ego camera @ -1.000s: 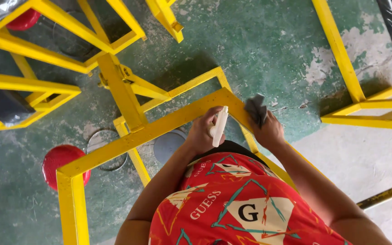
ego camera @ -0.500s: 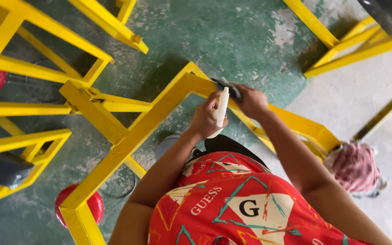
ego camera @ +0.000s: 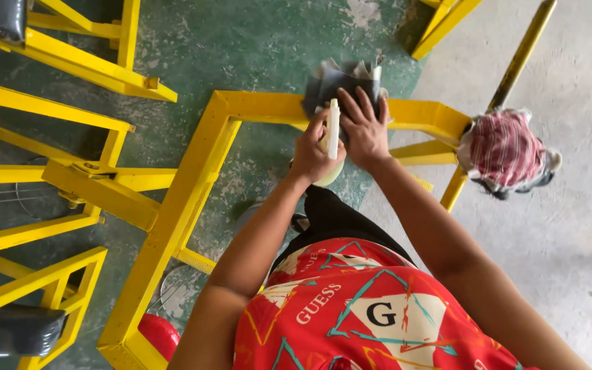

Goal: Cleaning and wiping down yellow gym equipment with a spray bottle and cloth.

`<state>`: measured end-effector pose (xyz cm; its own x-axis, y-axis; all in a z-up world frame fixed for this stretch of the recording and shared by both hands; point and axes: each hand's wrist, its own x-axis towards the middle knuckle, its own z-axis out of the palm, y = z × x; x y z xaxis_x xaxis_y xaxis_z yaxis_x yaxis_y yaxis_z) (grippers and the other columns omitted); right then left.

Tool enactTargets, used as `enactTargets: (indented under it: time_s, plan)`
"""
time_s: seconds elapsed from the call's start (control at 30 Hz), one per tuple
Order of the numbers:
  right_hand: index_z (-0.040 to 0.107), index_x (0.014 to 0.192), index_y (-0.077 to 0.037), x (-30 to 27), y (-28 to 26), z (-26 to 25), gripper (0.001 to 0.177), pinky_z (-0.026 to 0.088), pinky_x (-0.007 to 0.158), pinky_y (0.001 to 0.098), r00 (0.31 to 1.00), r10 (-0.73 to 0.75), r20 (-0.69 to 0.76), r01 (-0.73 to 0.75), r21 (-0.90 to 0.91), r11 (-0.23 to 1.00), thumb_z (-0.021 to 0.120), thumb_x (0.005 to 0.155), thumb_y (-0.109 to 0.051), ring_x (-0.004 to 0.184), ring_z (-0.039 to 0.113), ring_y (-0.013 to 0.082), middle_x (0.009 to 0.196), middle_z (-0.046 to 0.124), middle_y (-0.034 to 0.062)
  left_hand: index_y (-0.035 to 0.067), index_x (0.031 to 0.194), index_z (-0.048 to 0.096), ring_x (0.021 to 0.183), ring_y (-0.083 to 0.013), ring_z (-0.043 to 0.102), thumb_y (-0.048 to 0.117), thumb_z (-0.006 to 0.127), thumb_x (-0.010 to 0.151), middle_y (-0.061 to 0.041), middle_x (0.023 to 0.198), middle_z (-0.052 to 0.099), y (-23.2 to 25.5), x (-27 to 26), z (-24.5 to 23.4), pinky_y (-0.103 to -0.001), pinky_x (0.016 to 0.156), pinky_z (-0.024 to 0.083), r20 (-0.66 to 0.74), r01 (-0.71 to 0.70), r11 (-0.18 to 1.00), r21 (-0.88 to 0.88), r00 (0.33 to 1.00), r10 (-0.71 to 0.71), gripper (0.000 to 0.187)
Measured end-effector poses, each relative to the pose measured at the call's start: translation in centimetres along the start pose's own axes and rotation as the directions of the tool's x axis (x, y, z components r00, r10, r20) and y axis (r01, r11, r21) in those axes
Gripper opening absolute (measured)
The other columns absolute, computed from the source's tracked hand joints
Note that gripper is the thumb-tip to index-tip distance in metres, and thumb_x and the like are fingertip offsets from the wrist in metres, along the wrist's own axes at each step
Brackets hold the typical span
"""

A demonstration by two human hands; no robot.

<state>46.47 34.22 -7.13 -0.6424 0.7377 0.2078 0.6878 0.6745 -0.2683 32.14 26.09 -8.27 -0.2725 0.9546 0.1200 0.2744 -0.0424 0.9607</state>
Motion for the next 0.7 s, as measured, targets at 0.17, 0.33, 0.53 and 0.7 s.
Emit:
enactTargets:
  time_s: [0.17, 0.33, 0.53, 0.7]
  plan:
    - [0.058, 0.152, -0.025, -4.1, 3.8, -1.0, 0.062, 0.021, 0.121, 0.0627, 0.999, 0.036, -0.01, -0.036, -0.085, 0.996, 0.069, 0.091, -0.02, 0.156, 0.031, 0.0339, 0.169, 0.037, 0.0051, 0.016, 0.14, 0.047, 0.075, -0.0236, 0.075, 0.01, 0.079, 0.075, -0.006, 0.083, 0.071, -0.3, -0.5, 1.8, -0.037, 0.069, 0.058, 0.101, -0.025, 0.999, 0.041, 0.995, 0.021, 0.073]
    - [0.055, 0.158, -0.024, -6.1, 9.6, -4.0, 0.056, 0.025, 0.119, 0.0631, 0.983, 0.168, -0.069, -0.173, -0.064, 0.983, 0.067, 0.103, -0.025, 0.154, 0.03, 0.0389, 0.168, 0.038, 0.0098, 0.018, 0.146, 0.042, 0.079, -0.023, 0.077, 0.01, 0.079, 0.076, -0.004, 0.084, 0.072, 0.5, -0.8, 4.0, -0.037, 0.073, 0.06, 0.196, -0.021, 0.997, -0.069, 0.98, 0.034, 0.08]
    - [0.059, 0.143, -0.017, -5.4, 14.1, -2.2, 0.042, 0.033, 0.116, 0.058, 0.856, 0.513, 0.073, -0.513, -0.021, 0.858, 0.061, 0.101, -0.024, 0.14, 0.046, 0.035, 0.146, 0.056, 0.0081, 0.018, 0.141, 0.044, 0.076, -0.0256, 0.073, 0.012, 0.082, 0.071, -0.007, 0.08, 0.066, 0.9, -0.2, 5.6, -0.038, 0.071, 0.058, 0.222, -0.001, 1.0, 0.022, 0.975, -0.004, 0.08]
    - [0.056, 0.139, -0.001, -10.9, 10.6, 0.2, 0.036, 0.047, 0.107, 0.0494, 0.804, 0.548, -0.232, -0.344, 0.57, 0.746, 0.057, 0.105, -0.013, 0.126, 0.061, 0.0338, 0.134, 0.063, 0.018, 0.019, 0.141, 0.044, 0.074, -0.0268, 0.072, 0.013, 0.083, 0.069, -0.008, 0.08, 0.067, 0.9, 0.2, 5.4, -0.039, 0.07, 0.057, 0.249, 0.08, 0.996, 0.05, 0.964, -0.09, 0.082]
